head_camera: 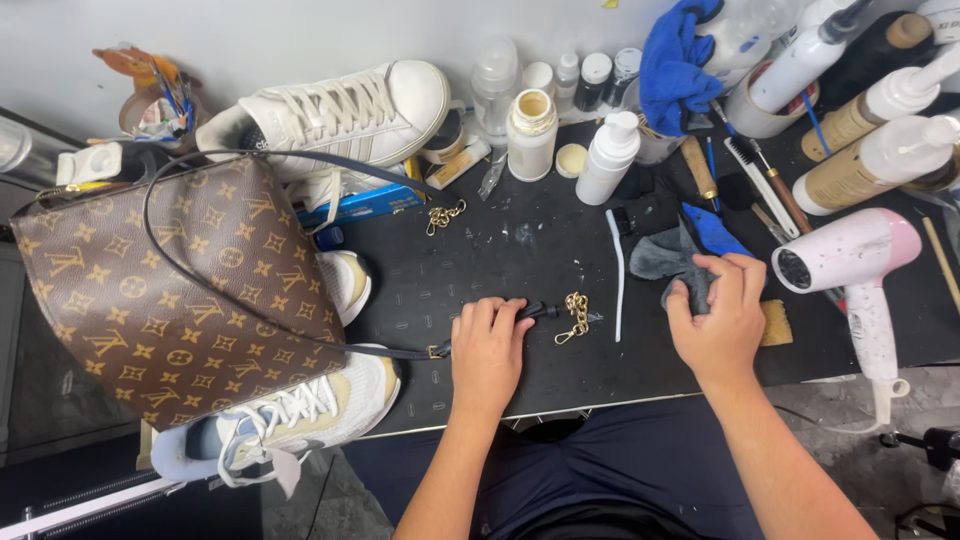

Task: The person cleans a black purse strap with a cloth and a white liquid, then applies the liquid to a small blue handbag and wipes it with a cotton swab and a cloth.

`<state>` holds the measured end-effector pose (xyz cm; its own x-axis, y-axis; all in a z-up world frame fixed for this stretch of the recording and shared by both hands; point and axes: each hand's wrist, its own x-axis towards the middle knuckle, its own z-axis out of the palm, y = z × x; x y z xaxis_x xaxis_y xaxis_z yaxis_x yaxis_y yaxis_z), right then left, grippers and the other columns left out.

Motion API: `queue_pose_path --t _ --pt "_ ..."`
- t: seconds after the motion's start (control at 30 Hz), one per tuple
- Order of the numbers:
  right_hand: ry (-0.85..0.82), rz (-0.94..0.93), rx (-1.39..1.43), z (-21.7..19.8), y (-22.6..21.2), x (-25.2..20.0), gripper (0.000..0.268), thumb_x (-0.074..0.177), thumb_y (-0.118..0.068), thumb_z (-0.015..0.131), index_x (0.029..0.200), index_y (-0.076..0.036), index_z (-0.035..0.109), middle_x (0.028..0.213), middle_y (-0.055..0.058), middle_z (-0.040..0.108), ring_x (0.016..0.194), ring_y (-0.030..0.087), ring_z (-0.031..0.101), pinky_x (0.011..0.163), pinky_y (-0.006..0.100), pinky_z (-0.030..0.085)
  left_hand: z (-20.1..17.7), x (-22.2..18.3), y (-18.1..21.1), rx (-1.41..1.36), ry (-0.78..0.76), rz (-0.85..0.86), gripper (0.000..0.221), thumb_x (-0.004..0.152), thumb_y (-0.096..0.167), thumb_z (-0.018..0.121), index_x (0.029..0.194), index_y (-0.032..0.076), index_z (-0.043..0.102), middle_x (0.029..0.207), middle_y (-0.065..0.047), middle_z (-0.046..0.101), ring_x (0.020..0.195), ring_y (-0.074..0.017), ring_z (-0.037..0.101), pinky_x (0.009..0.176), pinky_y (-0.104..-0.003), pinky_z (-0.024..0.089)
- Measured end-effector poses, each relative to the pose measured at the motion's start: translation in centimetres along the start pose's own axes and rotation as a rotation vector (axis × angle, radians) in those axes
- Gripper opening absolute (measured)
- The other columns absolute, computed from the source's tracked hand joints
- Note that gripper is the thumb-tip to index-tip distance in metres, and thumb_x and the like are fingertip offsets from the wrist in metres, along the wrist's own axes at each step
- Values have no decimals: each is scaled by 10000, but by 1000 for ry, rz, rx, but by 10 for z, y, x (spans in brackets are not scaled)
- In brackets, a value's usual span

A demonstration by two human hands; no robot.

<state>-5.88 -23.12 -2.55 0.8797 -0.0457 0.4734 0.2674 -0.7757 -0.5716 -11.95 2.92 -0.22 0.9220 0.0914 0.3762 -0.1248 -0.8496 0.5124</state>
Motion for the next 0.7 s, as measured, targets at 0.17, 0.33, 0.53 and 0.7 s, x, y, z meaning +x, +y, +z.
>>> queue_pose_path --t 0.17,0.33,0.53,0.7 --pt "32 -45 18 2 5 -4 357 894 -58 758 1224 -45 622 1244 122 510 840 207 529 758 333 478 -13 2 11 -183 23 -65 146 922 181 745 1014 69 722 932 -45 638 781 -224 649 685 -359 522" --pt "109 -329 -6 -4 -10 0 350 882 -5 755 1202 -23 614 1228 139 554 1113 346 555 958 435 457 -28 9 24 -379 16 -198 147 955 159 725 1031 35 706 940 -58 648 690 -198 683 605 -317 538" --pt "-348 -538 282 -4 -75 -5 683 669 -362 842 1207 -10 612 1266 144 608 1245 346 526 1048 501 391 -35 7 39 -455 -32 -145 263 921 177 755 1177 118 772 883 -34 633 691 -160 670 634 -288 537" --pt "-527 -516 239 16 -83 -12 315 748 -197 841 1011 -73 720 1111 74 653 1123 301 586 987 474 456 -39 9 26 -402 -106 -4 403 914 177 751 1305 105 685 1050 -87 659 900 -233 673 764 -343 542"
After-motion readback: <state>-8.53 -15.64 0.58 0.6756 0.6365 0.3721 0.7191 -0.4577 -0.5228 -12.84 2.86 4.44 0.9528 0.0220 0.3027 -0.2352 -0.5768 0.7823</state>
